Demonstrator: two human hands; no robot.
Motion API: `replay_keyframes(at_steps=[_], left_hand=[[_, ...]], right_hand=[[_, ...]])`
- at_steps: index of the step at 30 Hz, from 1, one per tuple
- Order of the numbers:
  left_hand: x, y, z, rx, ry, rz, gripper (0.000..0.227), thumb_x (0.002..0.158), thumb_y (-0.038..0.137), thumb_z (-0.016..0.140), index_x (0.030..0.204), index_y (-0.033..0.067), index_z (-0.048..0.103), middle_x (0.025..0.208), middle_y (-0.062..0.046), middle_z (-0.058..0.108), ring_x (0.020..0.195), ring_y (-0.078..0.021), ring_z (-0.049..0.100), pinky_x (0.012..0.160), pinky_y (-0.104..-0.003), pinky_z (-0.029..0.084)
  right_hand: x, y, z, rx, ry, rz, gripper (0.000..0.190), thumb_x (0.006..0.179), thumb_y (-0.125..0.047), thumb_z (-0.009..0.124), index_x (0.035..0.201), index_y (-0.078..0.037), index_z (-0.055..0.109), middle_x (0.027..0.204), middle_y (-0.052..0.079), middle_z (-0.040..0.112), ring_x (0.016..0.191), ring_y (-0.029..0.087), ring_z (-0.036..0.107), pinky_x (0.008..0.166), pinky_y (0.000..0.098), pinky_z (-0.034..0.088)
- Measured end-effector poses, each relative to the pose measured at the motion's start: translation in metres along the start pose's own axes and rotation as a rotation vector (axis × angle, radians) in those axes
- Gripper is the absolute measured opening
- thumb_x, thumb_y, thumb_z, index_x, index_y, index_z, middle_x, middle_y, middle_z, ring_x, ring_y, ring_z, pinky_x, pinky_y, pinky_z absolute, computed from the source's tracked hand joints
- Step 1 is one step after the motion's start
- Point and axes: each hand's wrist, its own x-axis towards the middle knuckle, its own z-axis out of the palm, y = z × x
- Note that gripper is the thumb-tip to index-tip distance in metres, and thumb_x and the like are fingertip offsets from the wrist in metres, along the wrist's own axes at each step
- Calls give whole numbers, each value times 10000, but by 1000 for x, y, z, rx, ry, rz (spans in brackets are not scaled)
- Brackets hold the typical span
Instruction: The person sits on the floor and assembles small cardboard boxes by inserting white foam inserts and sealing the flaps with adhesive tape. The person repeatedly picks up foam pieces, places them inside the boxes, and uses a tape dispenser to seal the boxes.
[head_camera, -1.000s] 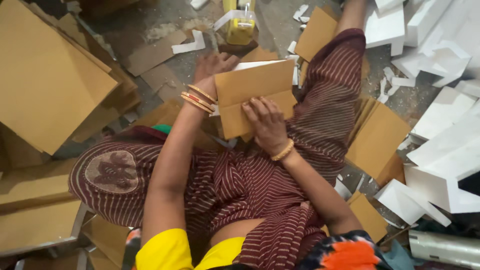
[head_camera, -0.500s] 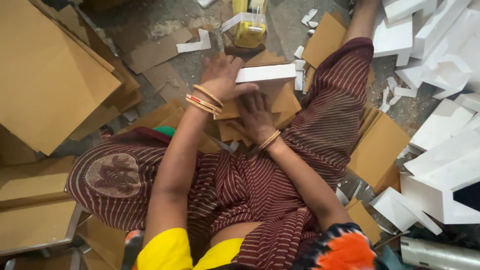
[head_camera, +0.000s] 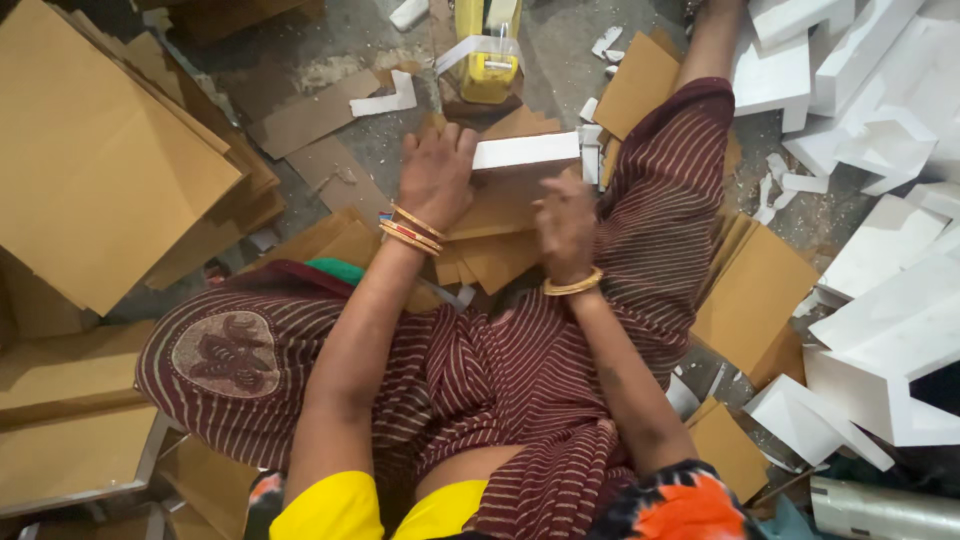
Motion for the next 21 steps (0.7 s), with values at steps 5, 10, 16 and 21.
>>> replay_keyframes(at_steps=[5, 10, 16, 21], left_hand=[[-4, 3, -2, 30, 23, 21, 486, 708, 122, 746, 1175, 134, 611, 1063, -79, 617, 1025, -298, 598, 870, -473, 409], [-1, -4, -1, -15, 42, -6, 495, 679, 114, 743, 1156, 138, 613, 1103, -112, 615, 1074, -312, 581, 892, -485, 402], [3, -14, 1, 89, 163, -27, 470, 634, 131, 752, 1075, 99, 592, 1074, -97, 606, 1088, -293, 575, 1069, -564, 359], [3, -24, -1, -5, 207, 33, 491, 693, 198, 802, 1106, 66, 569, 1068, -126, 574, 1083, -326, 559, 1009, -491, 390]], right_hand=[[25, 30, -20, 267, 125, 24, 698, 855, -13, 725, 1480, -7, 414, 1399, 155, 496, 1180, 281, 548, 979, 371, 486], [68, 34, -3, 358, -128, -10, 689, 834, 12, 752, 1458, -34, 463, 1319, 151, 594, 1242, 306, 587, 1036, 378, 499], [67, -11, 17, 200, -70, 15, 526, 884, -65, 824, 1331, -75, 548, 1199, 115, 681, 1129, 241, 698, 964, 350, 552], [79, -25, 25, 204, -102, -91, 553, 829, -7, 703, 1357, -53, 542, 1185, 159, 660, 1126, 310, 669, 934, 369, 547]])
